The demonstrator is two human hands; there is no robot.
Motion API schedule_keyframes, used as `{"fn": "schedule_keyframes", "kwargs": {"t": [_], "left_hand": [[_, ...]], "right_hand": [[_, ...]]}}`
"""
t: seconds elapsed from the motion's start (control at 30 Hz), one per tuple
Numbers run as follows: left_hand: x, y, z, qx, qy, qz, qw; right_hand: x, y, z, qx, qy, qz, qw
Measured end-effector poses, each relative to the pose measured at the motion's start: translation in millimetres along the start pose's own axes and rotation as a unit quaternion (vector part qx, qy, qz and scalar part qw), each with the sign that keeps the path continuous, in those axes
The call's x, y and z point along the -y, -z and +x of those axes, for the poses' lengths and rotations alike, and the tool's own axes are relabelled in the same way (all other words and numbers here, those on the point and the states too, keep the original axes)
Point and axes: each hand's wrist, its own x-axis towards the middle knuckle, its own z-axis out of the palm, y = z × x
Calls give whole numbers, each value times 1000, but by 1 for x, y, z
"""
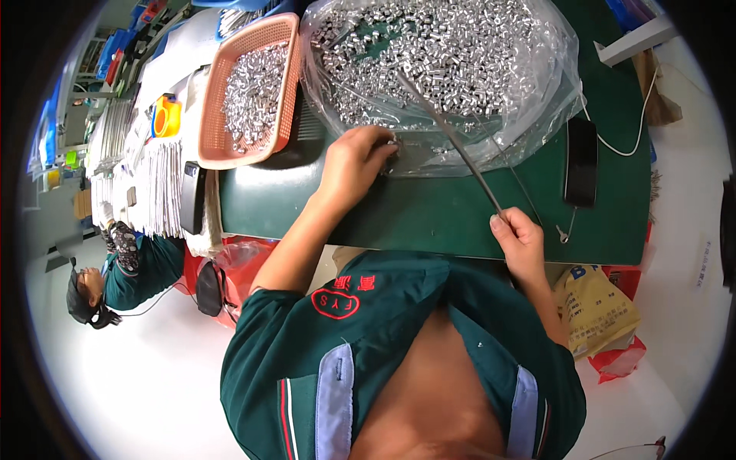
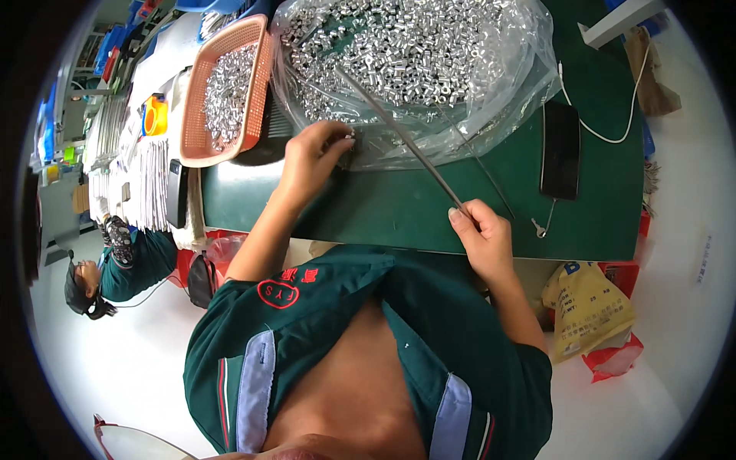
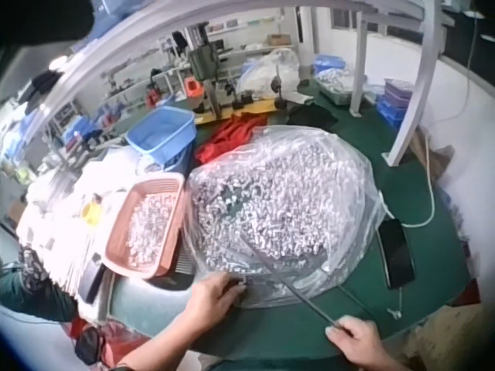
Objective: The person uses a long metal rod to pick up small silver cylindrical metal parts from a large plastic bag and threads them onto the rod. The person holds the rod with both hands and repeatedly inserts the parts into the rod's opening. A coworker is visible in the background working at a separate station.
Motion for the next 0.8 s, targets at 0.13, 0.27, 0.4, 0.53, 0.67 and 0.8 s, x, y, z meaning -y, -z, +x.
{"fn": "schedule_keyframes", "kwargs": {"t": [0.13,0.27,0.4,0.53,0.67,0.8], "left_hand": [[22,8,2,6,92,-428,899],[27,14,6,14,118,-597,793],[26,11,8,15,119,-605,787],[26,7,11,14,88,-532,842],[15,13,8,-17,81,-368,926],[7,13,12,-61,55,-476,876]], "right_hand": [[-2,11,-4,10,19,-43,999],[6,20,-6,15,46,-68,997],[10,24,-7,23,53,-101,993],[4,26,-8,3,80,-152,985],[18,29,-5,-49,161,-229,959],[13,24,-11,-3,44,-108,993]]}}
